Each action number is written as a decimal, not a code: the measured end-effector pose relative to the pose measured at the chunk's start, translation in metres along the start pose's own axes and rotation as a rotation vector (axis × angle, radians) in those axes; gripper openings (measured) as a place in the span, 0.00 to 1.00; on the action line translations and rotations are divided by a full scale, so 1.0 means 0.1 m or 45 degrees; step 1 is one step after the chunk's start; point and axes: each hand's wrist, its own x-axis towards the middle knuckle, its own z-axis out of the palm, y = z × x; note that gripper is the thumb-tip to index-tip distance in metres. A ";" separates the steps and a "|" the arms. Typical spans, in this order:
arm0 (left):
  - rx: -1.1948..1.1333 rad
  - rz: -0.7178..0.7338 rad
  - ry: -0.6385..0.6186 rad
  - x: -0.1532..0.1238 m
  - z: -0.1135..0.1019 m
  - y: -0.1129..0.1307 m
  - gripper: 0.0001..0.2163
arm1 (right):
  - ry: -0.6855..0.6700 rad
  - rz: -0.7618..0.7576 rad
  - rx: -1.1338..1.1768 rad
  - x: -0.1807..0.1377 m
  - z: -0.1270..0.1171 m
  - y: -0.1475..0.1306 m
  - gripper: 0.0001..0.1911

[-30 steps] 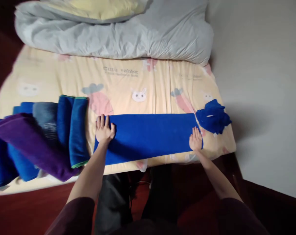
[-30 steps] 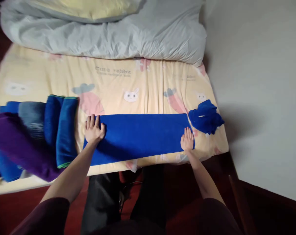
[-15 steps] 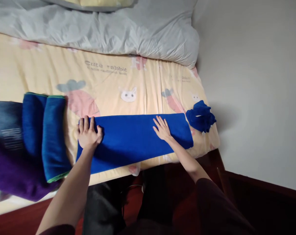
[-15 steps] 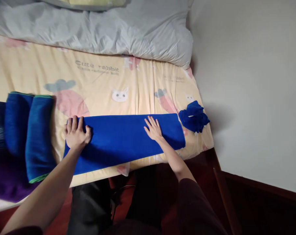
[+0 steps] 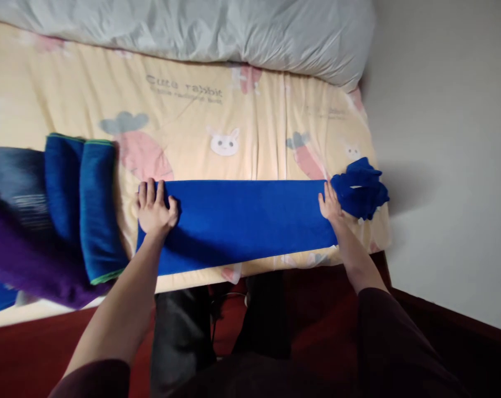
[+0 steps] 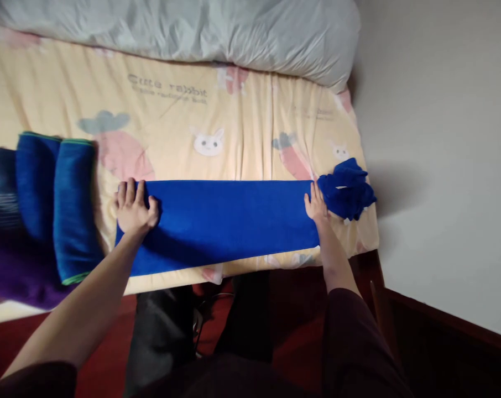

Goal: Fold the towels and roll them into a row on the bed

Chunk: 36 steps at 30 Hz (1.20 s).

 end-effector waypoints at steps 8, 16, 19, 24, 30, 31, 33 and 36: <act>-0.008 -0.034 -0.107 0.07 0.02 -0.06 0.30 | 0.090 -0.060 0.007 0.02 0.08 0.04 0.36; 0.070 0.008 -0.246 -0.47 -0.25 -0.07 0.31 | 0.114 -0.024 0.006 0.03 0.17 0.08 0.35; 0.098 -0.082 -0.195 -0.86 -0.35 -0.10 0.31 | 0.128 -0.076 0.013 0.05 0.21 0.13 0.34; 0.076 -0.152 -0.136 -0.99 -0.36 -0.10 0.29 | 0.129 -0.060 -0.009 0.05 0.22 0.14 0.34; -0.008 -0.099 -0.073 -0.94 -0.32 -0.17 0.29 | 0.056 -0.026 -0.044 0.05 0.13 0.08 0.35; -0.029 -0.084 -0.059 -0.95 -0.31 -0.19 0.29 | 0.044 -0.010 -0.046 0.04 0.12 0.06 0.35; -0.074 -0.064 -0.036 -0.96 -0.29 -0.22 0.29 | 0.035 0.030 -0.056 -0.02 0.10 0.03 0.36; -0.135 -0.050 -0.005 -0.97 -0.27 -0.25 0.29 | 0.054 0.099 -0.085 -0.25 0.09 -0.01 0.37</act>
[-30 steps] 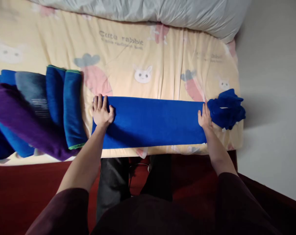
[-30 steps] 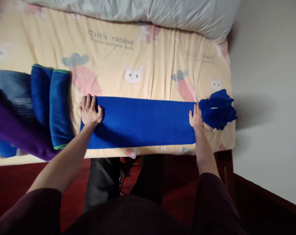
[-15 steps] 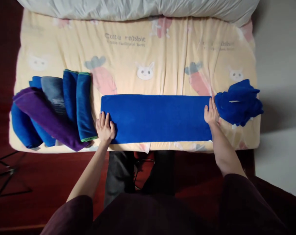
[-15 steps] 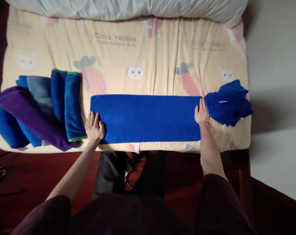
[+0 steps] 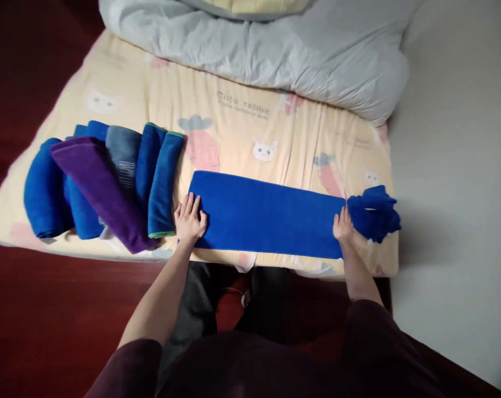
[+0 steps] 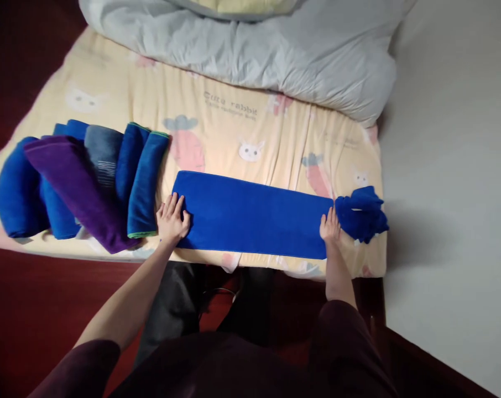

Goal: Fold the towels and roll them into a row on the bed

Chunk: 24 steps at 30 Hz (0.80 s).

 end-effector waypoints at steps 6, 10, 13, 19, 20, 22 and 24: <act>-0.071 0.004 0.040 -0.03 0.01 0.01 0.30 | -0.058 0.086 0.044 -0.99 0.03 0.07 0.38; -0.061 0.067 0.012 -0.13 -0.04 0.01 0.30 | -0.135 0.117 0.140 -1.74 0.09 0.20 0.38; -0.027 0.102 -0.036 -0.38 -0.12 -0.03 0.31 | -0.142 0.122 0.207 -2.18 0.13 0.33 0.38; 0.029 0.148 -0.130 -1.62 -0.24 -0.19 0.31 | 0.106 0.155 0.469 -2.79 0.31 0.31 0.43; 0.021 0.116 -0.163 -1.87 -0.23 -0.24 0.31 | 0.124 0.184 0.563 -2.93 0.40 0.20 0.44; -0.017 -0.010 -0.301 -2.28 -0.20 -0.37 0.30 | 0.067 0.231 0.792 -3.30 0.62 -0.11 0.44; -0.044 -0.140 -0.413 -2.56 -0.19 -0.49 0.29 | -0.129 0.252 1.037 -3.73 0.86 -0.50 0.42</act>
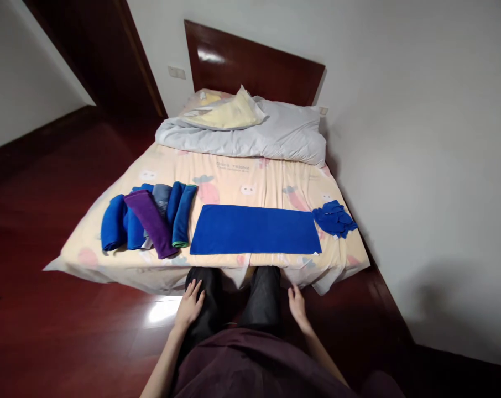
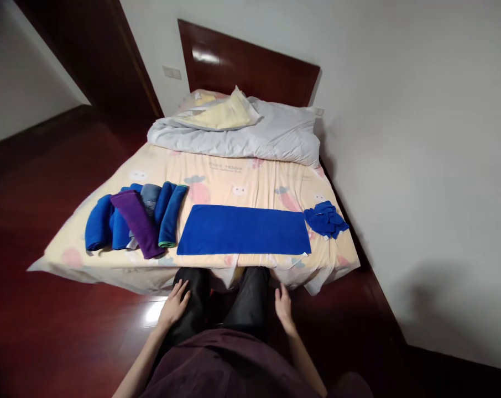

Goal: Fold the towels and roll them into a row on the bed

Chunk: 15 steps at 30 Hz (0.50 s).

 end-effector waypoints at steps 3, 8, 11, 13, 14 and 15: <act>-0.011 -0.057 -0.084 -0.11 -0.03 -0.10 0.29 | -0.040 0.190 0.186 -0.57 0.52 -0.06 0.40; 0.191 -0.102 -0.150 0.01 -0.18 0.19 0.29 | -0.010 0.250 0.233 -0.77 0.49 -0.30 0.33; 0.336 -0.174 -0.156 0.01 -0.18 0.41 0.29 | 0.001 0.210 0.294 -0.64 0.31 -0.48 0.29; 0.385 -0.191 -0.153 -0.02 -0.15 0.48 0.29 | 0.023 0.193 0.354 -0.57 0.25 -0.63 0.26; 0.396 -0.185 -0.149 -0.03 -0.14 0.49 0.29 | 0.036 0.179 0.393 -0.54 0.25 -0.72 0.24; 0.399 -0.170 -0.143 -0.05 -0.13 0.48 0.29 | 0.043 0.159 0.447 -0.51 0.26 -0.81 0.22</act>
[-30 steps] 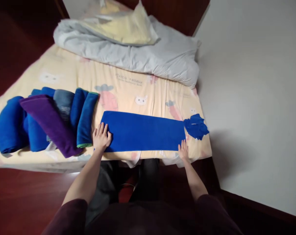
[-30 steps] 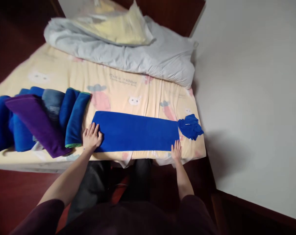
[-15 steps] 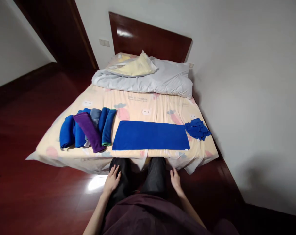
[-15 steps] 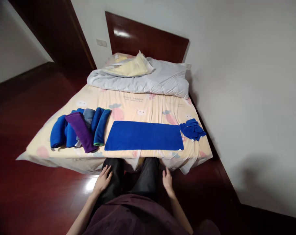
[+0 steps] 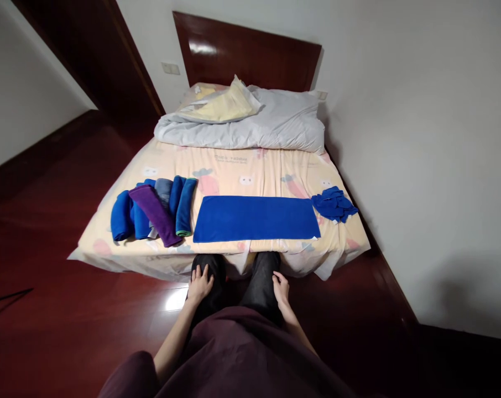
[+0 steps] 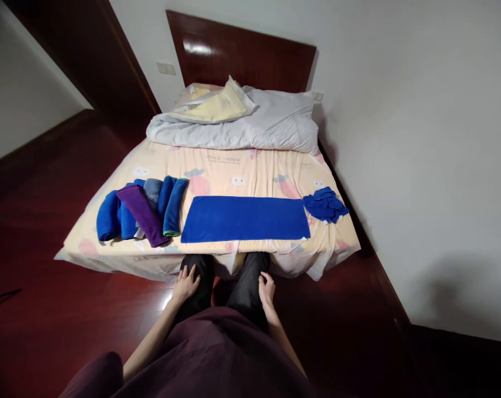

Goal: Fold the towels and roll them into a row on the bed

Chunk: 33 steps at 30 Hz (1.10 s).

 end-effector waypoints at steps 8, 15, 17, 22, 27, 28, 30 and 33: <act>-0.006 0.108 0.051 0.00 -0.03 -0.10 0.28 | -0.253 0.279 0.920 0.31 0.53 -0.75 0.23; 0.041 0.093 0.027 0.00 -0.10 -0.06 0.27 | -0.233 0.497 1.230 0.67 0.92 -0.98 0.14; 0.064 0.105 -0.005 0.06 -0.18 -0.02 0.25 | -0.231 0.511 1.258 0.74 0.98 -0.98 0.13; -0.129 0.531 -0.206 0.43 -0.65 0.41 0.19 | -0.223 0.602 1.295 0.90 1.07 -1.00 0.09; -0.241 0.924 -0.265 1.10 -1.08 1.26 0.19 | -0.147 0.599 1.210 1.00 1.16 -1.05 0.12; -0.220 0.962 -0.257 1.26 -1.12 1.43 0.19 | -0.132 0.580 1.191 1.02 1.18 -1.05 0.14; -0.164 0.998 -0.227 1.58 -1.17 1.76 0.19 | -0.120 0.548 1.160 1.05 1.22 -1.04 0.16; -0.063 0.970 -0.192 2.02 -1.20 2.21 0.19 | -0.095 0.548 1.099 1.10 1.25 -0.96 0.19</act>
